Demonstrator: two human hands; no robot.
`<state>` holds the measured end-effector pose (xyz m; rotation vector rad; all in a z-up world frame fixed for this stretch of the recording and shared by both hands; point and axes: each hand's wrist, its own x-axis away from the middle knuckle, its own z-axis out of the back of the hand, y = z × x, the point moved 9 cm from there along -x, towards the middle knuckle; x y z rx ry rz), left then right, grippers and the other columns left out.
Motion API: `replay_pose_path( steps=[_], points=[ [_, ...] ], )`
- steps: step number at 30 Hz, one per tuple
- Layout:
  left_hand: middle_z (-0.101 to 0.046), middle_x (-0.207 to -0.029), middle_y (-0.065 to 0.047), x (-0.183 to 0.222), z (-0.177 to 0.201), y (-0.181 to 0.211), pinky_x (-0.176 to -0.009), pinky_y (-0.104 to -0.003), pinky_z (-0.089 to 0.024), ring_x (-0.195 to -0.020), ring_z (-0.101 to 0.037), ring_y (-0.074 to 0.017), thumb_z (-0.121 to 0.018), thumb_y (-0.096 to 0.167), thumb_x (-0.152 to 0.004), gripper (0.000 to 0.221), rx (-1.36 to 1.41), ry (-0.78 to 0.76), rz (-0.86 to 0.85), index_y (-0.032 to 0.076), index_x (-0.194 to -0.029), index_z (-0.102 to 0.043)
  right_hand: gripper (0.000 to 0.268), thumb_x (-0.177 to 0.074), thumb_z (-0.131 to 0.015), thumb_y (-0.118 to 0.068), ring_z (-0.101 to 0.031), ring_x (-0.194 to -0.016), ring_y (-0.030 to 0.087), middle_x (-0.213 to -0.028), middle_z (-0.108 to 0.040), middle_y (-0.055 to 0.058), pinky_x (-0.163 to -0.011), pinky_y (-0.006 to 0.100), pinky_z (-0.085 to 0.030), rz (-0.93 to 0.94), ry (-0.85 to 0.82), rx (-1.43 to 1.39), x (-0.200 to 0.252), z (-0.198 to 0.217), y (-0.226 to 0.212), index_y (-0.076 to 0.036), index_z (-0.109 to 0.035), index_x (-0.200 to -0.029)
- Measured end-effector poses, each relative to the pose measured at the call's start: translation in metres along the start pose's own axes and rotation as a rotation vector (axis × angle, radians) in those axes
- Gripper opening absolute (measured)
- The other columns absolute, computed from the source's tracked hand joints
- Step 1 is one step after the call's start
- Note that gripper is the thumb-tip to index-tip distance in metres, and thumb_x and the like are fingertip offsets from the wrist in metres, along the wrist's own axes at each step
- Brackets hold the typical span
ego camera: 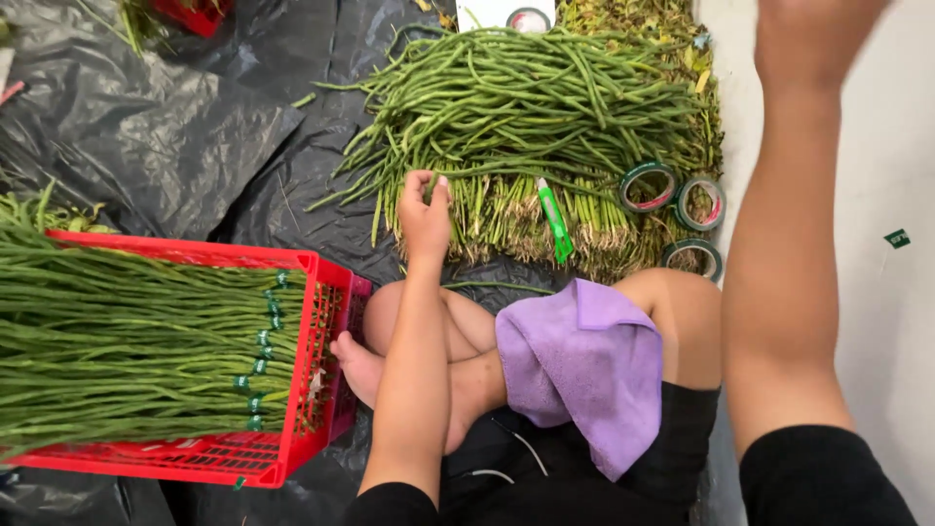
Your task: Cleaning and trimming long green beans using a cloth and a small tool
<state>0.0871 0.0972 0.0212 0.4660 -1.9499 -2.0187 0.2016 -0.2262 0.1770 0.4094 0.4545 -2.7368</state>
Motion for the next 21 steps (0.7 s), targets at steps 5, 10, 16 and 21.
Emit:
replay_pose_path(
  steps=[5,10,16,21],
  points=[
    [-0.06,-0.071,0.001,-0.001,-0.012,-0.01,-0.063,-0.026,-0.041,-0.063,-0.05,-0.0082,-0.06,0.012,-0.1,0.005,-0.022,-0.016,0.002,0.009,-0.101,-0.064,0.094,-0.112,-0.073,-0.062,-0.027,-0.149,0.047,-0.156,-0.032,0.032,-0.125,0.053,-0.019,-0.33,0.137,-0.258,0.067,0.019,0.007,0.006,-0.026,-0.156],
    [-0.059,-0.07,-0.002,0.007,-0.015,0.003,-0.064,-0.027,-0.042,-0.064,-0.048,-0.0114,-0.059,0.012,-0.101,0.007,-0.034,-0.034,0.001,0.009,-0.1,-0.065,0.105,-0.072,-0.062,-0.091,-0.021,-0.152,0.052,-0.166,-0.03,0.018,-0.125,0.061,-0.017,-0.02,-0.823,0.343,0.23,-0.142,-0.048,-0.027,-0.046,-0.155],
    [-0.06,-0.069,-0.004,0.018,-0.023,0.007,-0.061,-0.028,-0.044,-0.059,-0.049,-0.0111,-0.054,0.012,-0.104,0.013,-0.053,-0.064,-0.007,0.008,-0.099,-0.065,0.062,-0.098,-0.041,-0.065,-0.025,-0.153,0.045,-0.164,-0.036,0.014,-0.124,0.06,-0.018,0.006,-0.746,0.346,0.258,-0.115,-0.07,-0.029,-0.054,-0.147],
    [-0.059,-0.068,-0.005,0.029,-0.039,0.017,-0.062,-0.03,-0.045,-0.062,-0.053,-0.0145,-0.056,0.011,-0.102,0.01,-0.083,-0.124,-0.055,0.007,-0.098,-0.066,0.048,-0.105,-0.035,-0.047,-0.036,-0.15,0.04,-0.156,-0.049,0.012,-0.123,0.056,-0.024,0.112,-0.574,0.27,0.265,-0.136,-0.061,-0.022,-0.067,-0.133]
  ],
)
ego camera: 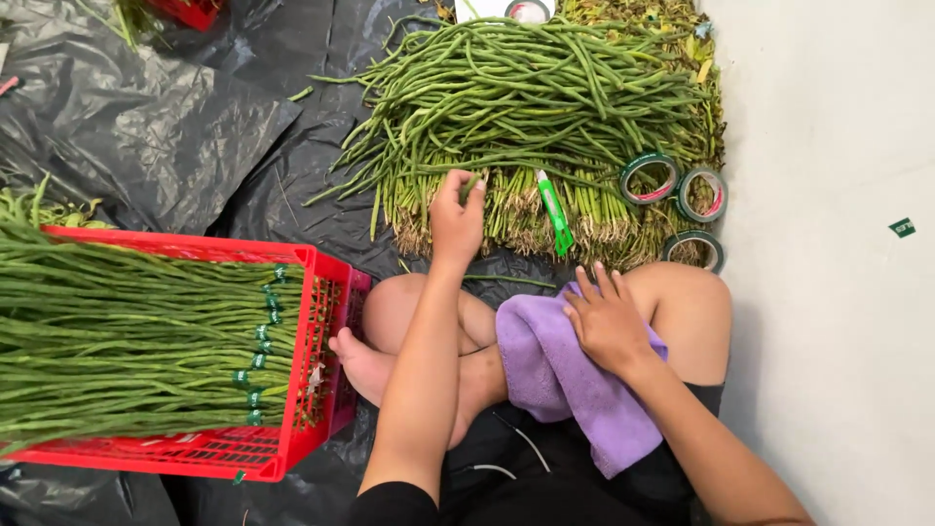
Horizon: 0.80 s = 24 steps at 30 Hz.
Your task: Cleaning and trimming long green beans using a cloth and a small tool
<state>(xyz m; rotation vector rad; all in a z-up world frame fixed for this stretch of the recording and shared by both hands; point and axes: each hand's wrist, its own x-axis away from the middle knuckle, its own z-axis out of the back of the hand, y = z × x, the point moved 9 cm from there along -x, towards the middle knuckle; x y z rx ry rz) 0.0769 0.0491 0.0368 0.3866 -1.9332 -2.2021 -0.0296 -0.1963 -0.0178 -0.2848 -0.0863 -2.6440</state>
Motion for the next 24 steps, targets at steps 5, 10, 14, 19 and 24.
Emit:
replay_pose_path(
  steps=[5,10,14,19,24],
  points=[
    [-0.063,-0.073,-0.007,0.011,-0.031,0.004,-0.065,-0.031,-0.048,-0.063,-0.055,-0.0167,-0.058,0.011,-0.101,0.009,-0.023,-0.194,-0.025,0.008,-0.101,-0.067,0.039,-0.107,-0.044,-0.034,-0.057,-0.137,0.028,-0.14,-0.066,0.012,-0.115,0.045,-0.041,0.114,0.341,-0.219,0.002,0.011,0.008,-0.009,-0.074,-0.106],
    [-0.063,-0.069,-0.005,0.023,-0.058,0.01,-0.064,-0.034,-0.05,-0.064,-0.061,-0.0208,-0.06,0.013,-0.1,0.01,-0.159,-0.316,-0.126,0.011,-0.096,-0.069,0.026,-0.106,-0.057,-0.022,-0.072,-0.082,0.028,-0.08,-0.072,0.008,-0.082,0.039,-0.058,-0.068,0.624,-0.497,-0.003,0.016,0.049,-0.011,-0.073,-0.089],
    [-0.067,-0.072,-0.01,0.031,-0.057,0.022,-0.069,-0.037,-0.053,-0.072,-0.068,-0.0277,-0.064,0.018,-0.099,0.009,-0.09,-0.34,-0.134,0.011,-0.097,-0.069,0.031,-0.112,-0.053,-0.024,-0.068,-0.075,0.03,-0.075,-0.066,0.007,-0.077,0.04,-0.056,-0.083,0.793,-0.47,-0.026,0.104,0.034,-0.012,-0.068,-0.087],
    [-0.074,-0.088,-0.016,0.032,-0.067,-0.003,-0.084,-0.04,-0.056,-0.092,-0.072,-0.0261,-0.059,0.011,-0.097,0.017,0.042,-0.391,-0.055,0.014,-0.105,-0.074,0.04,-0.112,-0.037,-0.006,-0.062,-0.122,0.04,-0.133,-0.067,0.022,-0.104,0.049,-0.049,-0.082,0.961,-0.838,-0.036,0.152,0.012,-0.006,-0.053,-0.148],
    [-0.075,-0.091,-0.017,0.04,-0.069,0.016,-0.085,-0.042,-0.055,-0.095,-0.072,-0.0321,-0.058,0.011,-0.097,0.018,0.002,-0.457,0.002,0.011,-0.105,-0.075,0.043,-0.109,-0.029,0.005,-0.051,-0.136,0.038,-0.146,-0.056,0.026,-0.117,0.05,-0.038,0.03,1.016,-0.952,-0.044,0.127,0.0,0.007,-0.043,-0.15]
  ],
)
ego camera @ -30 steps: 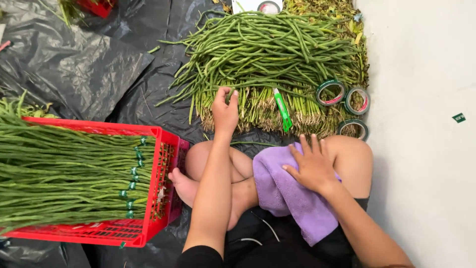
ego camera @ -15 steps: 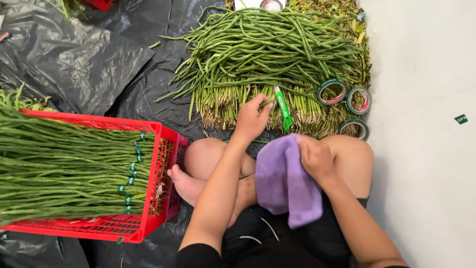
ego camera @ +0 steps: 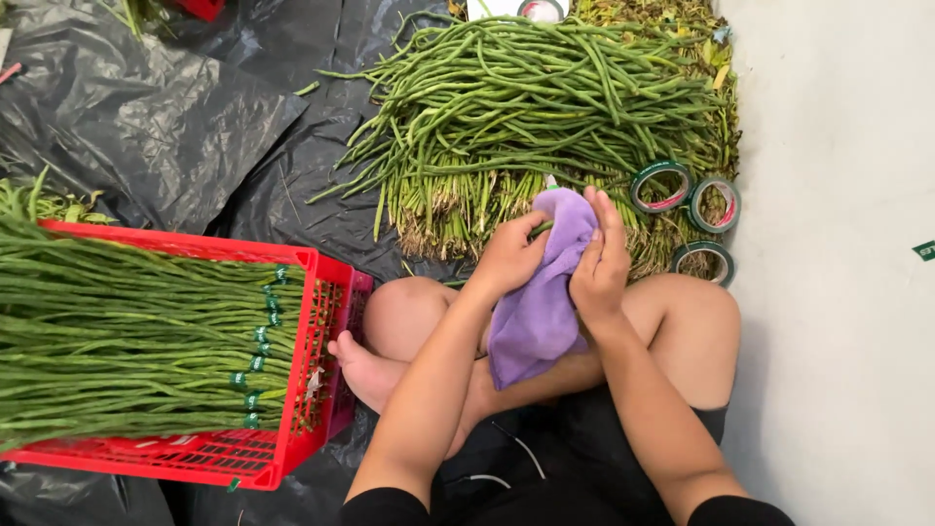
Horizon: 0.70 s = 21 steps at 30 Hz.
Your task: Cleaning and trimming long green beans using a cloth and a small tool
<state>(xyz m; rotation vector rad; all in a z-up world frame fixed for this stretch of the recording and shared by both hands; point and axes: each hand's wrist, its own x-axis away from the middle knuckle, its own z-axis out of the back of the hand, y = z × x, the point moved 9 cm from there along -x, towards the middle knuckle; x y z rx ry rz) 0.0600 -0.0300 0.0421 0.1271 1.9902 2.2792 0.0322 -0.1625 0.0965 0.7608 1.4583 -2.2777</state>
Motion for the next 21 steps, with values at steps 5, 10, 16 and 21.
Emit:
replay_pose_path(
  steps=[5,10,16,21],
  points=[
    [-0.074,-0.091,-0.018,-0.007,-0.009,-0.012,-0.082,-0.045,-0.055,-0.097,-0.071,-0.0376,-0.06,0.015,-0.095,0.016,-0.125,-0.041,0.038,0.015,-0.103,-0.074,0.052,-0.099,-0.027,0.015,-0.045,-0.143,0.035,-0.151,-0.051,0.027,-0.121,0.048,-0.035,-0.059,-0.026,-0.151,0.002,-0.002,0.02,0.008,-0.041,-0.148],
    [-0.075,-0.092,-0.019,-0.009,-0.012,-0.018,-0.084,-0.044,-0.056,-0.098,-0.072,-0.0376,-0.058,0.012,-0.095,0.019,-0.092,-0.022,0.067,0.013,-0.105,-0.074,0.067,-0.086,-0.023,0.021,-0.027,-0.153,0.034,-0.162,-0.034,0.028,-0.124,0.045,-0.033,-0.072,0.041,-0.395,0.003,-0.003,0.038,0.003,-0.034,-0.149],
    [-0.072,-0.086,-0.016,-0.018,-0.002,-0.042,-0.079,-0.041,-0.051,-0.084,-0.065,-0.026,-0.062,0.01,-0.092,0.018,0.074,0.141,0.038,0.009,-0.108,-0.069,0.074,-0.077,-0.03,0.02,-0.026,-0.154,0.034,-0.163,-0.031,0.024,-0.123,0.046,-0.033,-0.084,0.029,-0.423,0.007,0.001,0.047,-0.001,-0.032,-0.148],
    [-0.063,-0.082,-0.01,-0.019,0.007,-0.05,-0.075,-0.036,-0.045,-0.079,-0.055,-0.0201,-0.051,0.007,-0.094,0.017,0.197,0.212,0.033,0.007,-0.106,-0.063,0.082,-0.071,-0.033,0.016,-0.041,-0.144,0.033,-0.158,-0.037,0.018,-0.114,0.048,-0.044,-0.207,-0.041,-0.54,0.01,-0.006,0.063,-0.007,-0.031,-0.149]
  ],
)
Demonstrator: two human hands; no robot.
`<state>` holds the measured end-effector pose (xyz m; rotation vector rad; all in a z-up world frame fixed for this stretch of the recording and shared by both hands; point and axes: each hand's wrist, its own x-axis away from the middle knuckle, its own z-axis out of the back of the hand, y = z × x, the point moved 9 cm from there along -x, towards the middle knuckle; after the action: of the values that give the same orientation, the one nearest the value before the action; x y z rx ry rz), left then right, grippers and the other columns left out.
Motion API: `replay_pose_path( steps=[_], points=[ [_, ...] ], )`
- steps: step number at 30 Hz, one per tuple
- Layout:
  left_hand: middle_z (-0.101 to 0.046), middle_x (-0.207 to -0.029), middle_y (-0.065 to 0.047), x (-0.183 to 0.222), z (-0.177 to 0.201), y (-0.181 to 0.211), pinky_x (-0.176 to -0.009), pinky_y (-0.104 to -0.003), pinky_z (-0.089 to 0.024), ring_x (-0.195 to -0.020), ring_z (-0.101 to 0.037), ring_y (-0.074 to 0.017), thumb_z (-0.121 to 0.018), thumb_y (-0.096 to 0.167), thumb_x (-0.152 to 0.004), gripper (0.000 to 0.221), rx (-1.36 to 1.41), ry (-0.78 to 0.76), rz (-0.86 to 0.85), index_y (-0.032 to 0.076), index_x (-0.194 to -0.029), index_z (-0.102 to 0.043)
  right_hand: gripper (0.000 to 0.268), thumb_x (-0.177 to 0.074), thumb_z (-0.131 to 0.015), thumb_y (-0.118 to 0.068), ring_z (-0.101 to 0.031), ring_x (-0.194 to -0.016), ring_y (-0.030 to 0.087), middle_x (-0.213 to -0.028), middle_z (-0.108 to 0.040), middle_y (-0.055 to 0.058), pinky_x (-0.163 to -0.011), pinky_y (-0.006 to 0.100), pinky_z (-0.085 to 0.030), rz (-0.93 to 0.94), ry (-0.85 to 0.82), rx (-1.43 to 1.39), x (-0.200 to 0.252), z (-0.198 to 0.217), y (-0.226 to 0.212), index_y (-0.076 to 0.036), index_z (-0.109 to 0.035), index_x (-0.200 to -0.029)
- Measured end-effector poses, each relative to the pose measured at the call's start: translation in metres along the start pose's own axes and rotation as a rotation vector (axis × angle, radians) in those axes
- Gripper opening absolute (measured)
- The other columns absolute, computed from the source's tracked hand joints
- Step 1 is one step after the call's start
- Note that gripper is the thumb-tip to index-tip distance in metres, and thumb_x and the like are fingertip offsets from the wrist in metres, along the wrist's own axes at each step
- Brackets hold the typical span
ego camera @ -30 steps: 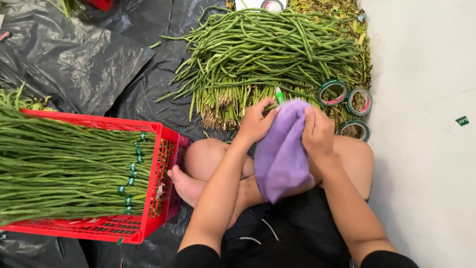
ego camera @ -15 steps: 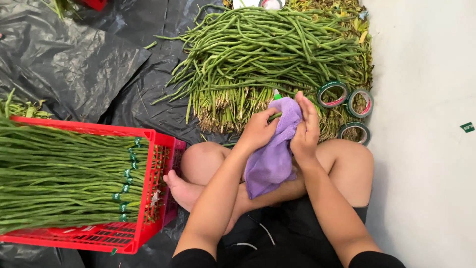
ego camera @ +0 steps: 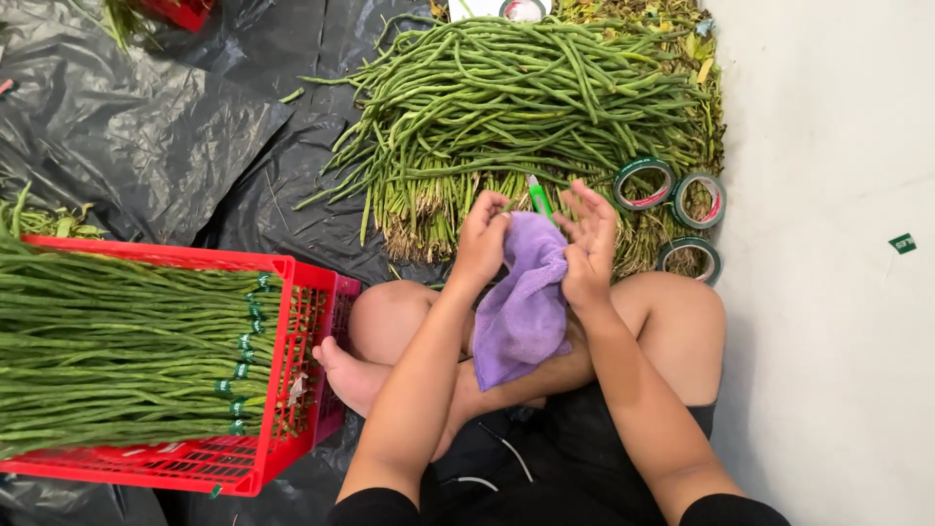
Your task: Cleaning and trimming long green beans using a cloth and a small tool
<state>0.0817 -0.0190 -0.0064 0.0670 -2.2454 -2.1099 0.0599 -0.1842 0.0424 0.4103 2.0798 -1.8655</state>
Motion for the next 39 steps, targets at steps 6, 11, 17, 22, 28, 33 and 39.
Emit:
replay_pose_path(
  steps=[6,11,17,22,28,33,39],
  points=[
    [-0.054,-0.074,-0.003,-0.011,0.019,0.0,-0.067,-0.029,-0.041,-0.069,-0.047,-0.0128,-0.042,0.003,-0.096,0.019,-0.002,0.101,-0.066,0.009,-0.102,-0.059,0.059,-0.067,-0.042,0.007,-0.062,-0.114,0.029,-0.115,-0.066,0.016,-0.101,0.046,-0.051,-0.352,-0.383,0.02,0.025,-0.035,0.039,-0.001,-0.067,-0.12],
    [-0.053,-0.079,-0.002,-0.002,0.035,0.024,-0.077,-0.031,-0.043,-0.078,-0.05,-0.0111,-0.044,0.003,-0.102,0.014,-0.029,0.209,-0.146,0.007,-0.104,-0.057,0.049,-0.079,-0.044,-0.004,-0.066,-0.107,0.032,-0.109,-0.075,0.025,-0.1,0.05,-0.048,-0.543,-0.885,-0.077,0.08,-0.077,0.034,0.004,-0.074,-0.117],
    [-0.06,-0.085,-0.004,-0.005,0.041,0.016,-0.077,-0.03,-0.047,-0.082,-0.054,-0.012,-0.054,0.008,-0.104,0.009,-0.041,0.248,-0.168,0.008,-0.105,-0.062,0.047,-0.096,-0.048,-0.008,-0.066,-0.1,0.016,-0.109,-0.077,0.01,-0.087,0.031,-0.051,-0.703,-1.567,-0.326,0.166,-0.102,0.01,-0.013,-0.069,-0.137],
    [-0.057,-0.086,0.003,-0.012,0.037,0.0,-0.074,-0.023,-0.046,-0.082,-0.053,-0.0055,-0.06,0.009,-0.102,0.005,0.132,0.233,-0.187,0.009,-0.106,-0.063,0.045,-0.094,-0.071,-0.026,-0.071,-0.085,0.026,-0.102,-0.074,0.019,-0.068,0.041,-0.06,-0.73,-1.42,-0.029,0.151,-0.107,0.022,-0.009,-0.067,-0.135],
    [-0.06,-0.083,-0.004,-0.015,0.025,-0.003,-0.065,-0.021,-0.042,-0.073,-0.054,-0.0083,-0.05,0.014,-0.106,0.011,0.529,0.077,-0.13,0.007,-0.106,-0.059,0.037,-0.095,-0.067,-0.013,-0.073,-0.079,0.027,-0.107,-0.071,0.019,-0.046,0.038,-0.063,-0.906,-0.848,-0.026,0.129,-0.075,0.095,-0.005,-0.066,-0.131],
    [-0.06,-0.086,-0.006,-0.009,0.014,0.013,-0.067,-0.023,-0.043,-0.076,-0.056,-0.0103,-0.048,0.017,-0.105,0.015,0.639,-0.039,-0.125,0.006,-0.107,-0.058,0.032,-0.092,-0.066,-0.009,-0.074,-0.081,0.022,-0.101,-0.073,0.018,-0.054,0.033,-0.066,-0.825,-0.723,0.094,0.113,-0.069,0.104,-0.003,-0.069,-0.123],
    [-0.06,-0.088,-0.01,-0.018,0.013,-0.006,-0.071,-0.029,-0.051,-0.079,-0.06,-0.0167,-0.05,0.014,-0.101,0.016,0.804,-0.093,-0.12,0.004,-0.112,-0.055,0.028,-0.09,-0.069,-0.009,-0.074,-0.079,0.021,-0.093,-0.076,0.015,-0.057,0.03,-0.067,-0.697,-0.553,0.187,0.089,-0.061,0.094,-0.007,-0.074,-0.117]
  ],
)
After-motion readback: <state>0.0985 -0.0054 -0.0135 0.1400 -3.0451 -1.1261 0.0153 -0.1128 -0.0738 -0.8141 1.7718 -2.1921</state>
